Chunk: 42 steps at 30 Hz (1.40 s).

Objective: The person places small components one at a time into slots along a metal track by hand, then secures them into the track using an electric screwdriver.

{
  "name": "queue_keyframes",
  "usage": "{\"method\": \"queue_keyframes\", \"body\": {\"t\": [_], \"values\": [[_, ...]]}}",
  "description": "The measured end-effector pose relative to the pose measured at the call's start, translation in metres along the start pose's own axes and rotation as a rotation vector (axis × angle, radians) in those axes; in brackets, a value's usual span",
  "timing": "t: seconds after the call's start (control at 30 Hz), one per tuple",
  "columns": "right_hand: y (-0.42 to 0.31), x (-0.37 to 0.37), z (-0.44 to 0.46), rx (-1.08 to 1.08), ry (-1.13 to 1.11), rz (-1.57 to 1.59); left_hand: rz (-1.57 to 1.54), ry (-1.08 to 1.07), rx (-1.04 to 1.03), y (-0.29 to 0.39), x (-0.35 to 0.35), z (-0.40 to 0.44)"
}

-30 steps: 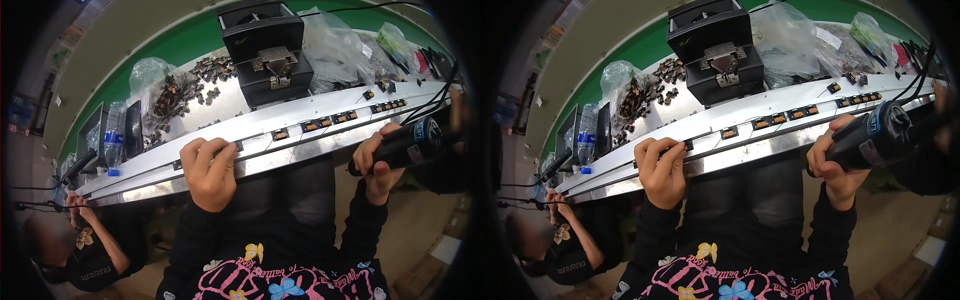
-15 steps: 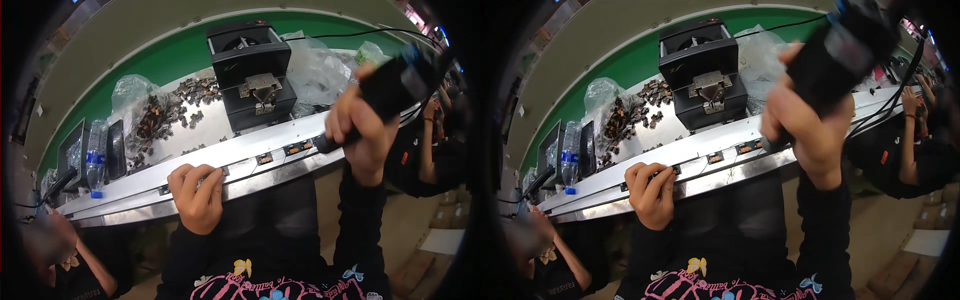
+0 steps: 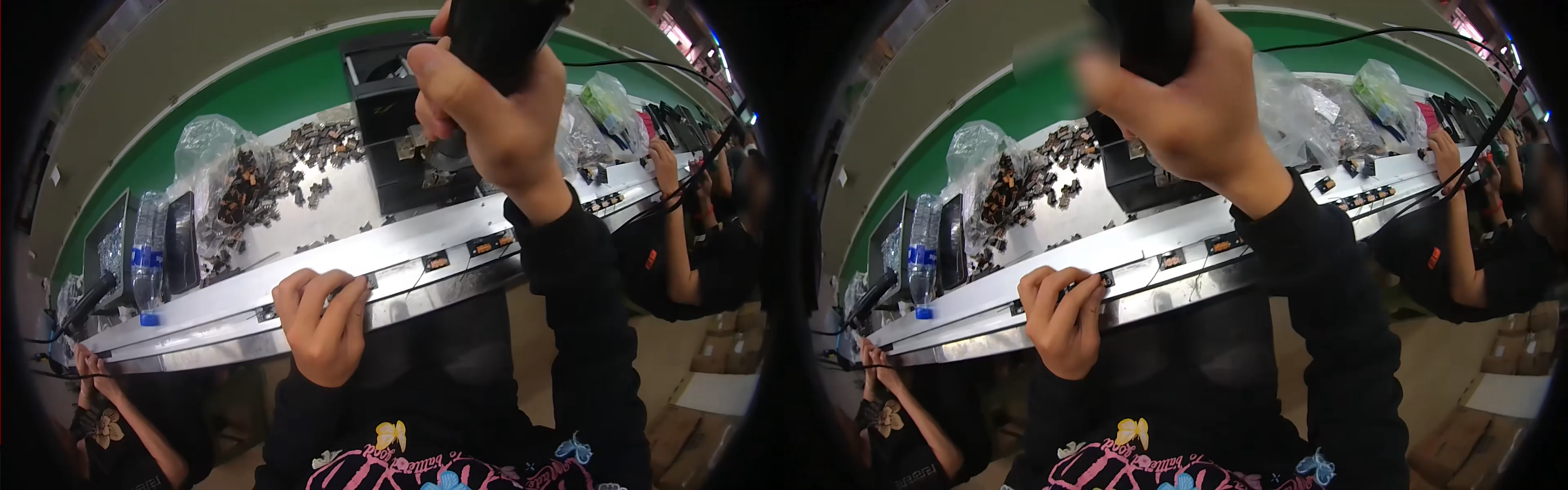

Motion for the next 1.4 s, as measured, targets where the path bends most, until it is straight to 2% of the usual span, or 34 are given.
{"method": "queue_keyframes", "body": {"t": [0.07, 0.1, 0.13, 0.2, 0.27, 0.37, 0.43, 0.6, 1.0, 1.07, 1.13, 1.23, 1.27, 1.33, 1.4], "values": [[0.006, 0.004, -0.027, -1.013, 0.456, -0.256, -0.019, 0.022, -0.014, -0.001, 0.002, -0.001], [0.002, 0.001, -0.035, -1.050, 0.517, -0.174, -0.023, 0.022, -0.006, -0.002, 0.002, -0.002], [-0.004, -0.007, -0.042, -1.062, 0.520, -0.157, -0.006, 0.016, 0.001, -0.004, 0.002, -0.002], [-0.016, -0.025, -0.043, -1.016, 0.380, -0.255, -0.034, 0.036, -0.009, -0.003, 0.002, -0.003], [-0.021, -0.037, -0.050, -0.857, 0.305, -0.168, -0.032, 0.036, -0.013, -0.002, 0.002, -0.002], [-0.024, -0.050, -0.063, -0.917, 0.427, -0.131, -0.033, 0.046, -0.036, 0.000, 0.004, -0.001], [-0.025, -0.057, -0.067, -0.870, 0.391, -0.092, -0.032, 0.044, -0.044, 0.000, 0.005, 0.000], [-0.021, -0.061, -0.075, -0.945, 0.430, -0.077, -0.023, 0.049, -0.045, 0.000, 0.006, -0.001], [-0.026, -0.069, -0.074, -0.882, 0.295, -0.096, -0.048, 0.062, -0.033, 0.000, 0.009, 0.001], [-0.024, -0.068, -0.073, -0.850, 0.303, -0.133, -0.041, 0.053, -0.042, 0.001, 0.009, 0.003], [-0.032, -0.073, -0.058, -0.561, 0.163, -0.211, -0.038, 0.065, -0.045, 0.001, 0.009, 0.003], [-0.033, -0.075, -0.055, -0.525, 0.159, -0.269, -0.037, 0.073, -0.037, 0.001, 0.011, 0.003], [-0.033, -0.075, -0.054, -0.525, 0.159, -0.268, -0.042, 0.068, -0.029, 0.001, 0.010, 0.003], [-0.027, -0.074, -0.059, -0.670, 0.214, -0.201, -0.045, 0.063, -0.034, 0.001, 0.010, 0.004], [-0.022, -0.071, -0.069, -0.902, 0.321, -0.162, -0.049, 0.050, -0.034, -0.001, 0.009, 0.003]]}}
Point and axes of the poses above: each hand's wrist, its own z-axis towards the middle knuckle, its own x-axis out of the back of the hand, y = z × x, the point moved 9 cm from there along z, towards the middle knuckle, and after that the axes turned 14 degrees about y, right-handed, at the moved point
